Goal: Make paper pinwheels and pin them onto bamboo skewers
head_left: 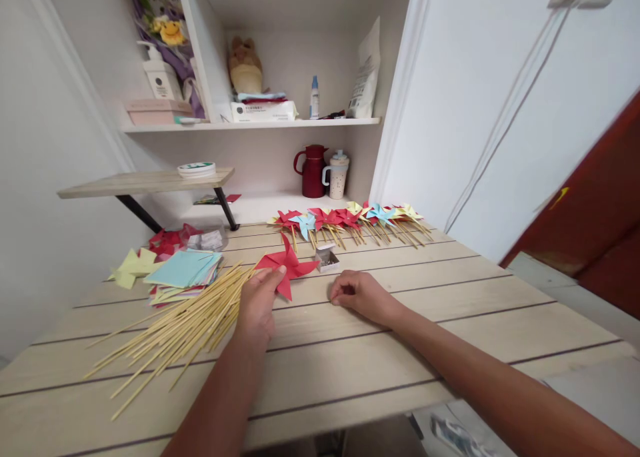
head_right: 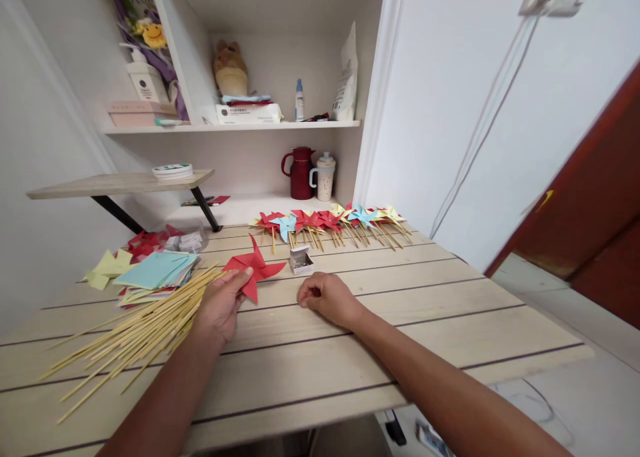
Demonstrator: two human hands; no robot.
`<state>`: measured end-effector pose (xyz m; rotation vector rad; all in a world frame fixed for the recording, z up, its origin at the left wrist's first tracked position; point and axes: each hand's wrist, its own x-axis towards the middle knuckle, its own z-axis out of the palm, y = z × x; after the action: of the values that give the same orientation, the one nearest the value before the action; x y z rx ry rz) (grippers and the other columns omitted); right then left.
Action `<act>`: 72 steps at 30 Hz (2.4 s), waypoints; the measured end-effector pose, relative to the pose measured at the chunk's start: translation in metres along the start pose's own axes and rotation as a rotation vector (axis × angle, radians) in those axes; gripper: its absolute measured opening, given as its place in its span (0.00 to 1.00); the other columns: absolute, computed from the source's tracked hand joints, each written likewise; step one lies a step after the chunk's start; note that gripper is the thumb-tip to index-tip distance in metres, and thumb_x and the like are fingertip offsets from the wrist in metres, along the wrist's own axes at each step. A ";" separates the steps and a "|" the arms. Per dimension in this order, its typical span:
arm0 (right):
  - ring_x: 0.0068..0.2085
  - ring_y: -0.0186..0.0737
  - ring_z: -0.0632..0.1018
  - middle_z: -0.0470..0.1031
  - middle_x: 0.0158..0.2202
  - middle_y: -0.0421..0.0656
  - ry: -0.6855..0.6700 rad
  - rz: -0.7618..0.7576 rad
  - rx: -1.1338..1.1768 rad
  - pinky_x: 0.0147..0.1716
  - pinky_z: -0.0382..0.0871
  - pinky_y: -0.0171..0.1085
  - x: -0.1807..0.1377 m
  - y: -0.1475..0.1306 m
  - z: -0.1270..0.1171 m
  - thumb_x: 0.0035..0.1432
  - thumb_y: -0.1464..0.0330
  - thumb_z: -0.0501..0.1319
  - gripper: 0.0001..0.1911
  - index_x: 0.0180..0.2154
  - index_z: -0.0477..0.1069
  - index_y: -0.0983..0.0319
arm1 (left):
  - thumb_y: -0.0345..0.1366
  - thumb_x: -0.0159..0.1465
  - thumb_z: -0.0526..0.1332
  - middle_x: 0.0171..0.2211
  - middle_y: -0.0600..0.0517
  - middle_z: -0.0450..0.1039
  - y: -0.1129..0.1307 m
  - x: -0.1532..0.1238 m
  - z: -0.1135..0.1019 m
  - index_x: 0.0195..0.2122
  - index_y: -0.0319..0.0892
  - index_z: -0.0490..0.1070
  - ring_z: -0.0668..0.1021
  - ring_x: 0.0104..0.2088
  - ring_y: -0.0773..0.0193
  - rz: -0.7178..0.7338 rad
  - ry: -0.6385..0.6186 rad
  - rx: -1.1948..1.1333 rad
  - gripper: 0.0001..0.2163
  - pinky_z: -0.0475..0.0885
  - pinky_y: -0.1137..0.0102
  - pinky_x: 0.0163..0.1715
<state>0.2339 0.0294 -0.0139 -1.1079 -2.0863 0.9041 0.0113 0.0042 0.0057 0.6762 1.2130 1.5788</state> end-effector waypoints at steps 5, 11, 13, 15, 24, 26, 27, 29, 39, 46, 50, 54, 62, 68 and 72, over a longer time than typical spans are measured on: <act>0.34 0.39 0.74 0.75 0.32 0.43 0.017 -0.006 -0.018 0.36 0.66 0.37 -0.002 -0.003 -0.001 0.53 0.71 0.63 0.04 0.28 0.77 0.60 | 0.39 0.45 0.74 0.28 0.51 0.78 -0.003 0.000 0.000 0.29 0.38 0.78 0.77 0.30 0.66 0.063 -0.012 0.030 0.13 0.70 0.70 0.35; 0.34 0.41 0.73 0.74 0.32 0.42 0.197 -0.001 0.090 0.35 0.65 0.38 -0.006 -0.030 -0.016 0.55 0.66 0.62 0.06 0.28 0.76 0.60 | 0.39 0.47 0.72 0.30 0.49 0.80 -0.001 -0.004 0.004 0.32 0.38 0.79 0.78 0.32 0.63 0.188 0.091 0.120 0.13 0.71 0.69 0.36; 0.35 0.41 0.73 0.74 0.32 0.42 0.223 -0.018 0.105 0.36 0.65 0.38 -0.006 -0.044 -0.018 0.55 0.64 0.64 0.06 0.29 0.75 0.59 | 0.39 0.48 0.71 0.27 0.50 0.79 0.001 -0.006 0.005 0.30 0.37 0.79 0.77 0.29 0.63 0.229 0.057 0.152 0.12 0.70 0.70 0.32; 0.39 0.42 0.74 0.73 0.34 0.42 0.195 -0.064 0.141 0.42 0.66 0.40 -0.004 -0.057 -0.016 0.56 0.64 0.64 0.06 0.29 0.76 0.58 | 0.39 0.49 0.70 0.25 0.51 0.77 0.002 -0.007 0.007 0.30 0.37 0.79 0.75 0.27 0.64 0.259 0.053 0.183 0.11 0.68 0.71 0.29; 0.60 0.50 0.65 0.66 0.54 0.45 0.316 -0.153 0.156 0.61 0.55 0.50 0.025 -0.085 0.005 0.52 0.66 0.68 0.03 0.27 0.79 0.56 | 0.42 0.53 0.68 0.27 0.51 0.76 0.000 -0.004 0.006 0.28 0.39 0.78 0.74 0.29 0.64 0.412 0.025 0.281 0.10 0.68 0.72 0.30; 0.61 0.51 0.65 0.65 0.55 0.45 0.332 -0.162 0.153 0.61 0.55 0.51 0.028 -0.085 0.007 0.52 0.65 0.68 0.03 0.27 0.79 0.56 | 0.42 0.54 0.68 0.28 0.51 0.75 0.000 -0.004 0.006 0.28 0.39 0.78 0.74 0.29 0.63 0.428 0.022 0.284 0.10 0.68 0.71 0.30; 0.61 0.52 0.65 0.65 0.55 0.45 0.338 -0.168 0.156 0.61 0.55 0.51 0.029 -0.085 0.008 0.52 0.66 0.68 0.03 0.27 0.79 0.56 | 0.42 0.54 0.68 0.27 0.51 0.75 0.000 -0.003 0.005 0.27 0.39 0.78 0.74 0.29 0.63 0.439 0.030 0.293 0.10 0.68 0.71 0.30; 0.62 0.52 0.64 0.66 0.55 0.45 0.351 -0.176 0.164 0.61 0.55 0.51 0.030 -0.083 0.010 0.52 0.66 0.68 0.03 0.27 0.79 0.56 | 0.41 0.54 0.68 0.27 0.51 0.75 -0.001 -0.003 0.005 0.27 0.40 0.78 0.74 0.29 0.63 0.465 0.051 0.324 0.09 0.68 0.71 0.30; 0.63 0.49 0.65 0.67 0.57 0.45 0.331 -0.188 0.243 0.61 0.57 0.47 0.025 -0.077 0.017 0.53 0.66 0.68 0.04 0.27 0.78 0.56 | 0.38 0.54 0.67 0.28 0.51 0.75 0.005 -0.010 0.009 0.25 0.42 0.78 0.76 0.30 0.61 0.660 0.125 0.485 0.06 0.71 0.68 0.34; 0.56 0.47 0.71 0.75 0.47 0.43 0.305 -0.177 0.246 0.55 0.62 0.44 0.024 -0.075 0.018 0.54 0.68 0.66 0.04 0.27 0.77 0.57 | 0.37 0.54 0.67 0.28 0.50 0.75 0.009 -0.014 0.011 0.24 0.43 0.78 0.76 0.31 0.61 0.711 0.106 0.493 0.05 0.71 0.68 0.35; 0.42 0.44 0.75 0.78 0.34 0.40 0.265 -0.213 0.208 0.46 0.65 0.42 0.024 -0.073 0.017 0.55 0.68 0.65 0.05 0.27 0.76 0.58 | 0.37 0.54 0.68 0.28 0.51 0.74 0.009 -0.015 0.011 0.24 0.43 0.78 0.76 0.30 0.61 0.729 0.119 0.508 0.05 0.70 0.68 0.34; 0.38 0.42 0.75 0.78 0.32 0.40 0.279 -0.200 0.212 0.42 0.66 0.39 0.024 -0.071 0.017 0.55 0.68 0.63 0.05 0.28 0.75 0.58 | 0.37 0.56 0.67 0.28 0.52 0.73 0.009 -0.018 0.012 0.26 0.43 0.78 0.75 0.30 0.62 0.754 0.091 0.543 0.05 0.69 0.69 0.34; 0.36 0.39 0.76 0.79 0.32 0.38 0.284 -0.169 0.250 0.39 0.66 0.36 0.025 -0.069 0.018 0.55 0.67 0.64 0.04 0.28 0.75 0.59 | 0.37 0.58 0.65 0.29 0.51 0.73 0.010 -0.022 0.014 0.26 0.43 0.76 0.76 0.32 0.62 0.810 0.039 0.545 0.05 0.70 0.69 0.35; 0.37 0.40 0.77 0.79 0.32 0.39 0.293 -0.160 0.272 0.39 0.67 0.37 0.024 -0.070 0.020 0.56 0.67 0.63 0.05 0.28 0.75 0.59 | 0.37 0.58 0.65 0.29 0.51 0.73 0.010 -0.023 0.015 0.26 0.43 0.76 0.76 0.32 0.62 0.814 0.045 0.542 0.05 0.71 0.69 0.35; 0.38 0.41 0.76 0.79 0.32 0.40 0.326 -0.164 0.248 0.40 0.67 0.38 0.023 -0.072 0.020 0.56 0.68 0.63 0.04 0.29 0.75 0.59 | 0.37 0.57 0.66 0.28 0.52 0.73 0.009 -0.023 0.015 0.26 0.43 0.77 0.76 0.31 0.62 0.816 0.047 0.549 0.05 0.71 0.68 0.35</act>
<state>0.1756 0.0138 0.0352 -0.8747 -1.7184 0.8155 0.0289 -0.0114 0.0226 1.6537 1.5243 1.9042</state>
